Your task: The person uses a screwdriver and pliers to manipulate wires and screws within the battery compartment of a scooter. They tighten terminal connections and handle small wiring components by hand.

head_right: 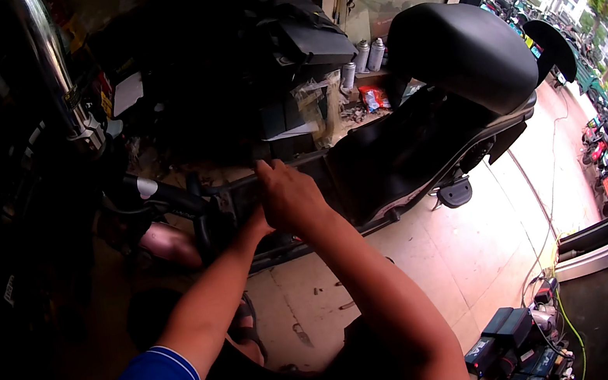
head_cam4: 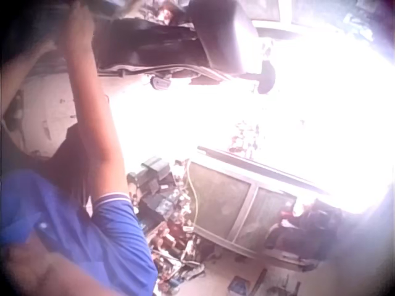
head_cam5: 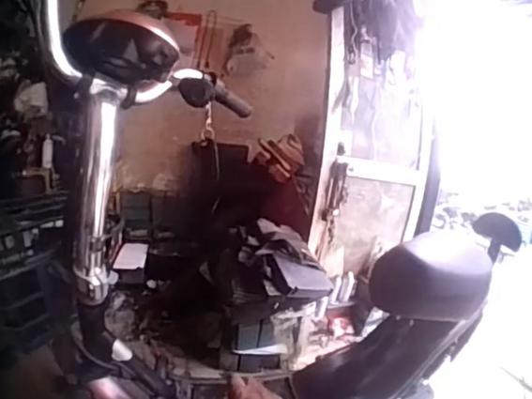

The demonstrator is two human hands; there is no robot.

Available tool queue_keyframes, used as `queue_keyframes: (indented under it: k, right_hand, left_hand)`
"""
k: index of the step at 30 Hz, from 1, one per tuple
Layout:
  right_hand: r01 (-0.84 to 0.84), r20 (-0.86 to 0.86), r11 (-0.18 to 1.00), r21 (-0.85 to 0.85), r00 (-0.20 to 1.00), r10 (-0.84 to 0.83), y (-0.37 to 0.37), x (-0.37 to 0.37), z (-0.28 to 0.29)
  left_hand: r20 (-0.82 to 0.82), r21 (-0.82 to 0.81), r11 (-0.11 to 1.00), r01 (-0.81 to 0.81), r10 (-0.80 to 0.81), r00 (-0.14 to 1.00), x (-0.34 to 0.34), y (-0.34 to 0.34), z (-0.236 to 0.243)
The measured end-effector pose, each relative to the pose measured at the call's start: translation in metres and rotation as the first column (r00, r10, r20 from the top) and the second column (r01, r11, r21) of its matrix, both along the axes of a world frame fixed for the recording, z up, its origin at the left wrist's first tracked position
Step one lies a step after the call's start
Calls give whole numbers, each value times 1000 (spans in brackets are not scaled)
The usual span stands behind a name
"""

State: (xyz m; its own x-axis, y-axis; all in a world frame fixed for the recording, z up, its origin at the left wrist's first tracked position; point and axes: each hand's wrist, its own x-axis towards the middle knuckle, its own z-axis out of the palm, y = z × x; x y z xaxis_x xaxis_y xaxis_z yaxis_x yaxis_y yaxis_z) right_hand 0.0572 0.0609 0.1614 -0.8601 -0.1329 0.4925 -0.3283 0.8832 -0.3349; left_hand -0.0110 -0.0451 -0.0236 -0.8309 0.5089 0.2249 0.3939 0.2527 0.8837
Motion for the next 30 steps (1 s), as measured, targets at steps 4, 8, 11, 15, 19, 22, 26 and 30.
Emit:
queue_keyframes:
  k: [4, 8, 11, 15, 19, 22, 26, 30]
  right_hand:
    - [38, 150, 988, 152, 987, -61, -6, -8, 8]
    - [-74, -118, 995, -60, 991, 67, 2, -1, 1]
    - [42, 62, 991, 130, 997, -50, -1, -10, -2]
    - [101, 140, 985, 137, 983, -121, 7, -7, -3]
    - [-14, 113, 995, 96, 994, 3, -6, -8, 10]
    - [47, 161, 983, 178, 984, -76, -3, -5, 11]
    - [-26, 127, 997, 69, 992, 17, 14, -2, -7]
    - [89, 260, 975, 204, 955, -142, -10, -8, 13]
  left_hand:
    - [90, -44, 999, 0, 4, 996, -16, -5, -22]
    - [208, -292, 952, 90, -29, 978, -18, -1, -26]
    - [135, -29, 1000, -4, 8, 991, -18, -4, -31]
    - [132, -19, 999, -31, 33, 991, -3, 3, -1]
    - [85, -6, 999, -33, 34, 996, -14, -11, -18]
    - [65, -101, 994, -42, 49, 997, -14, -7, -20]
    - [84, -144, 989, 35, -23, 996, -5, 8, -2]
    - [-95, -138, 990, -36, 23, 995, -20, -12, -29]
